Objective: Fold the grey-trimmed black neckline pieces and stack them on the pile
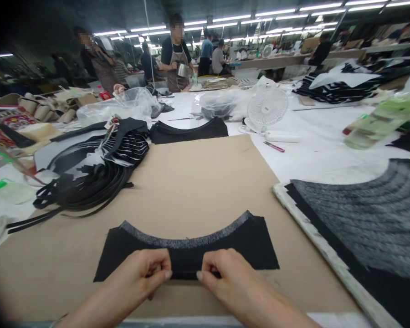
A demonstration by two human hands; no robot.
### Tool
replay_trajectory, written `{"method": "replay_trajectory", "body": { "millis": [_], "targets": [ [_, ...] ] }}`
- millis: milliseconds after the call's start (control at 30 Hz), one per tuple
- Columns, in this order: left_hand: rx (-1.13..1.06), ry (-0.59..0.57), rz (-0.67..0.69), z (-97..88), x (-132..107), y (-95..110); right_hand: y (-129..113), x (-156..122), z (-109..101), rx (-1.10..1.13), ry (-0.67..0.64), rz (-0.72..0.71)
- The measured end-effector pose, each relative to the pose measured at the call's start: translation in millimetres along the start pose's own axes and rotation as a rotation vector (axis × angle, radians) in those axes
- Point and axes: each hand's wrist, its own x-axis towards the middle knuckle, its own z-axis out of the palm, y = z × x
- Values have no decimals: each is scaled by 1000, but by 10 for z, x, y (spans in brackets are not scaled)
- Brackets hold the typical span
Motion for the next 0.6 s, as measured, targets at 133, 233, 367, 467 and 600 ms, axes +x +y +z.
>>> {"method": "replay_trajectory", "body": {
  "millis": [133, 233, 367, 467, 600],
  "targets": [
    [56, 64, -1, -18, 251, 11, 26, 141, -36, -142, 108, 76],
    [91, 81, -41, -46, 350, 38, 13, 212, -62, -176, 135, 95],
    [137, 122, -70, -64, 423, 72, -38, 287, -92, -201, 125, 92],
    [167, 141, -78, -49, 460, 71, -84, 332, -102, -262, 125, 100],
    [174, 146, -84, -37, 464, 54, -98, 358, -89, -313, 116, 77]
  ]
}}
